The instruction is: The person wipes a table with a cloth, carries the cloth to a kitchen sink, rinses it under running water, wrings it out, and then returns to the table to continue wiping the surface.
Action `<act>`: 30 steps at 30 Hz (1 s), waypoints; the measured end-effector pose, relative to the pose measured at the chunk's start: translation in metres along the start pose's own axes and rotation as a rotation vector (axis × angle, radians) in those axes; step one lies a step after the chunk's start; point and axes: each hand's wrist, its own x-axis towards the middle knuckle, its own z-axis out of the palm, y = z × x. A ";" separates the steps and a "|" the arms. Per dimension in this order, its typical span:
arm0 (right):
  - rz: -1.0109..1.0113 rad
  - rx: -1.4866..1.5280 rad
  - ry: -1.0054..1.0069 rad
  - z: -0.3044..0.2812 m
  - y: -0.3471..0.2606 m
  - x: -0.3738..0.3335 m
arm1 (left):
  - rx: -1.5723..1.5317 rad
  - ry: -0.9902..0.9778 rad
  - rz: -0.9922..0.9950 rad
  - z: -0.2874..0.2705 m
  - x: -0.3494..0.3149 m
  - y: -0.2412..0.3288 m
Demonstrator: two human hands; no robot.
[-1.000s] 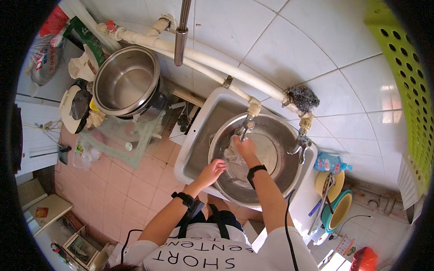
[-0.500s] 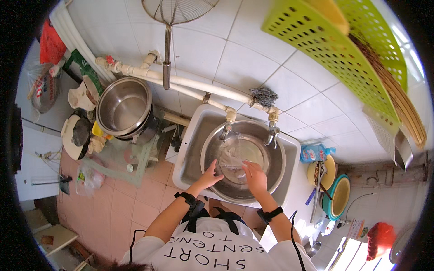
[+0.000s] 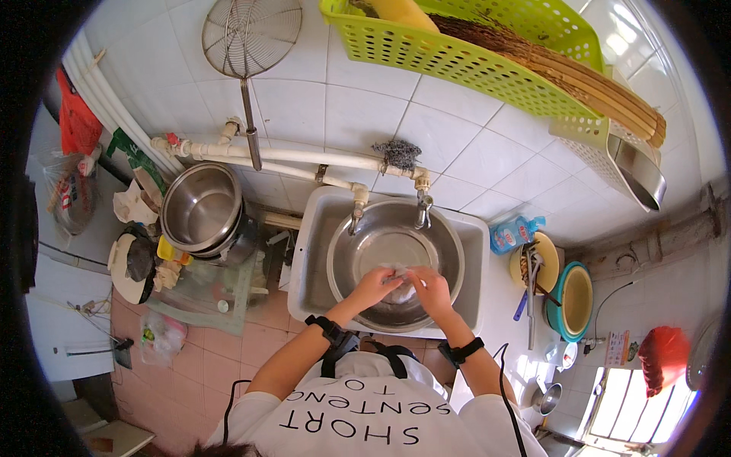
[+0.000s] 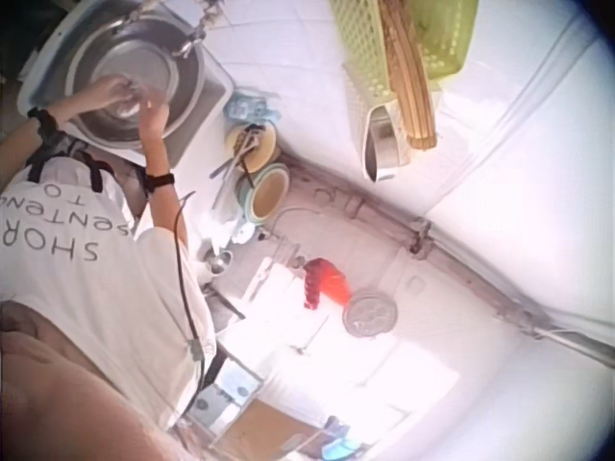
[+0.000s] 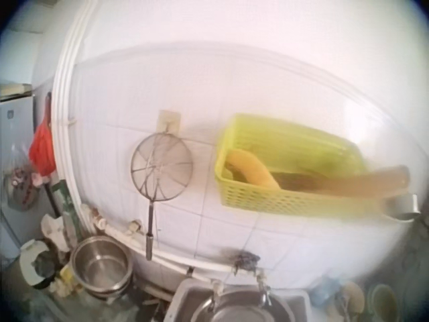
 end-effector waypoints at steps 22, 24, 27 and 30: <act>0.508 0.118 -0.913 0.111 0.129 0.007 | -0.100 0.138 -0.335 -0.049 -0.057 -0.078; -0.385 0.317 -0.661 0.136 0.133 0.004 | -0.073 0.139 -0.350 -0.050 -0.057 -0.077; 0.358 0.281 -0.829 0.134 0.090 0.017 | -0.055 0.121 -0.387 -0.054 -0.070 -0.087; 0.347 0.018 -0.402 0.135 0.092 0.010 | -0.106 0.124 -0.382 -0.054 -0.076 -0.092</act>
